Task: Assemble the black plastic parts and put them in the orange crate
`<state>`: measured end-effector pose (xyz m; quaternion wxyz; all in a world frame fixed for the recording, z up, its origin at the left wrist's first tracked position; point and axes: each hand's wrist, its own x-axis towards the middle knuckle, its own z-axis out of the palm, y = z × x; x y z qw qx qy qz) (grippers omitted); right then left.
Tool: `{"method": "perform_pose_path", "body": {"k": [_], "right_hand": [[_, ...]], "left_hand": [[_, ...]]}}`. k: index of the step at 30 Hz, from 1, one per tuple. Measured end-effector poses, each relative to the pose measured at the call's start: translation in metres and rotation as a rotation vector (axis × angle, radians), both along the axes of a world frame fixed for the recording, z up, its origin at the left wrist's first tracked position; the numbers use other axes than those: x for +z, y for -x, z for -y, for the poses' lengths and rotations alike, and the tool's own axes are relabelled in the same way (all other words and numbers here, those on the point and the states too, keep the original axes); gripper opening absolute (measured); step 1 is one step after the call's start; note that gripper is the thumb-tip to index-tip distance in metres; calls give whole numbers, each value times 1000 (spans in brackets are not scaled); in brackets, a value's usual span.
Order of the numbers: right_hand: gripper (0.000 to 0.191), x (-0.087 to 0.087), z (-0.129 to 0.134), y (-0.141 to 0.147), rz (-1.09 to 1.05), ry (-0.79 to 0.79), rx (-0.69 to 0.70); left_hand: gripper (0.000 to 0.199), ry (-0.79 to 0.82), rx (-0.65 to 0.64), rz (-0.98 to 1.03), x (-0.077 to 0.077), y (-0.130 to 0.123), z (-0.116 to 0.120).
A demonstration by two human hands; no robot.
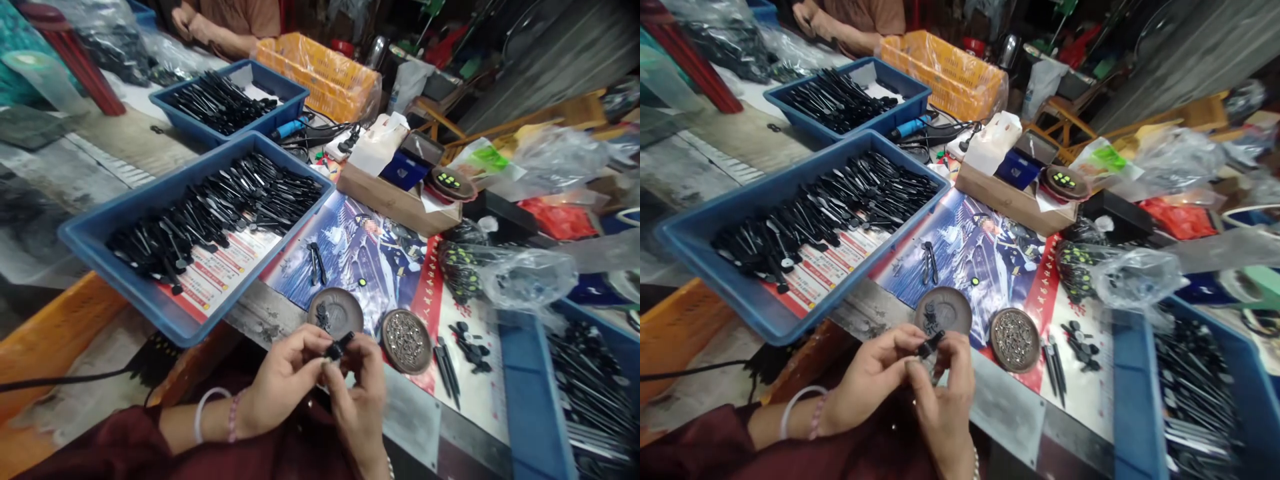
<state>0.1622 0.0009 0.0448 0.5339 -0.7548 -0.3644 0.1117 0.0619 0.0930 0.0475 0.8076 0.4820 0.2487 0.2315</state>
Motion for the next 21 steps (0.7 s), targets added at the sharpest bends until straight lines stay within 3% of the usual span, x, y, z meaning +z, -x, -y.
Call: {"method": "perform_pose_path", "body": {"k": [1, 3, 6, 8, 12, 17, 21], "right_hand": [[13, 0, 0, 2, 56, 24, 45], [22, -2, 0, 4, 71, 67, 78], [50, -4, -1, 3, -241, 132, 160], [53, -2, 0, 2, -385, 144, 193], [37, 2, 3, 8, -147, 101, 68], [51, 5, 8, 12, -392, 176, 92], [38, 7, 11, 11, -40, 123, 3]], "left_hand": [[7, -19, -3, 0, 0, 0, 0], [7, -39, -21, -14, -1, 1, 2], [8, -34, -47, -54, -4, 2, 4], [7, -38, -50, -49, -5, 3, 5], [9, -133, -71, -27, -4, 2, 5], [10, -177, -80, -45, -3, 2, 8], [15, -156, -107, 10, -5, 4, 10]]}}
